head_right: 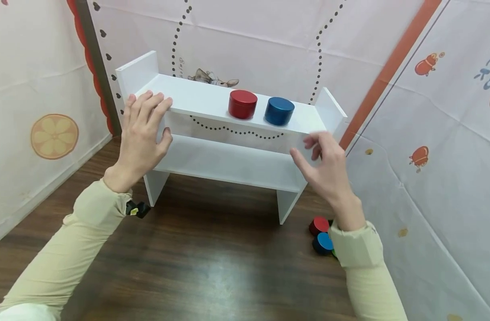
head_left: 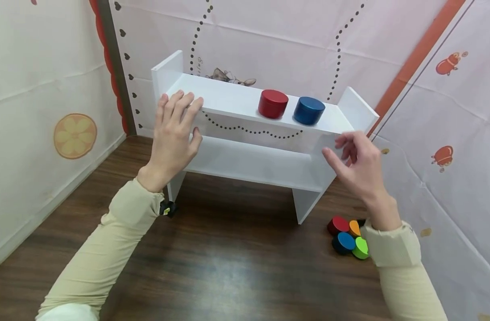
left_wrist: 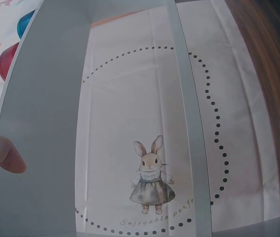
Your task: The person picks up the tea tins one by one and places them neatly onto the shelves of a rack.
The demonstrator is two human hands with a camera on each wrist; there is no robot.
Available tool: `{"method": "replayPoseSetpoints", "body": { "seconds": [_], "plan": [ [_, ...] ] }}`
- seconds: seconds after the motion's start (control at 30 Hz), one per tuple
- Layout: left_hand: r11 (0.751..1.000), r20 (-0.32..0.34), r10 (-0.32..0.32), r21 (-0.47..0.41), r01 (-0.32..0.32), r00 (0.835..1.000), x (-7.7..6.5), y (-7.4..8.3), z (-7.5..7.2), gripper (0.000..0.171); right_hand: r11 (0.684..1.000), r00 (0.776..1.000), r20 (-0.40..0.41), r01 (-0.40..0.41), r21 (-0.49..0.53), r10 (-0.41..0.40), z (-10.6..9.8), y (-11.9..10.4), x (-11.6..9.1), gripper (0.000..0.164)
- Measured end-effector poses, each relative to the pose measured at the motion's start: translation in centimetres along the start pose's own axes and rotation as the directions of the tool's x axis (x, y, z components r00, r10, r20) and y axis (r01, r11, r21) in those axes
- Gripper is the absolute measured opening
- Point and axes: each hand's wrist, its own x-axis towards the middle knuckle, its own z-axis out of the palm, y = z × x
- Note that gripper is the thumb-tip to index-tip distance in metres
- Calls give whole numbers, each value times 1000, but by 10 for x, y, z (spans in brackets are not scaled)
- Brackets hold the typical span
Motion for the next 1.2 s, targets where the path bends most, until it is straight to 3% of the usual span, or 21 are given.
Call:
{"method": "replayPoseSetpoints", "body": {
  "seconds": [0.2,0.27,0.33,0.4,0.5,0.6,0.7,0.8,0.9,1.07,1.2],
  "plan": [
    [1000,2,5,-3,-5,1000,0,1,2,56,997,994,83,-74,-32,77,3,39,-56,19],
    [1000,-7,10,-4,-10,1000,0,1,1,56,988,978,153,-132,-81,143,5,54,-74,20],
    [1000,-10,14,6,-14,1000,0,0,0,56,972,948,233,-189,-143,218,7,67,-90,26],
    [1000,-11,12,12,-12,1000,0,0,-1,56,941,886,335,-255,-224,320,9,80,-104,37],
    [1000,-10,5,21,-5,1000,0,-1,-2,56,878,760,456,-323,-352,462,12,97,-122,54],
    [1000,-20,-1,17,1,1000,0,-2,-2,56,818,638,523,-355,-452,565,17,113,-135,66],
    [1000,-28,-5,9,5,1000,-1,-2,-2,56,769,554,540,-370,-522,633,22,126,-146,68],
    [1000,-23,-5,10,5,1000,-1,-2,0,57,730,501,537,-379,-569,679,26,134,-154,63],
    [1000,-10,-1,17,2,1000,-2,-2,1,57,711,486,527,-375,-595,697,28,138,-159,57],
    [1000,-7,1,20,-1,1000,-2,-1,3,57,718,510,517,-373,-588,688,31,142,-161,56],
    [1000,-7,6,17,-6,1000,-1,0,4,57,726,513,520,-395,-563,683,33,143,-163,62]
  ]
}}
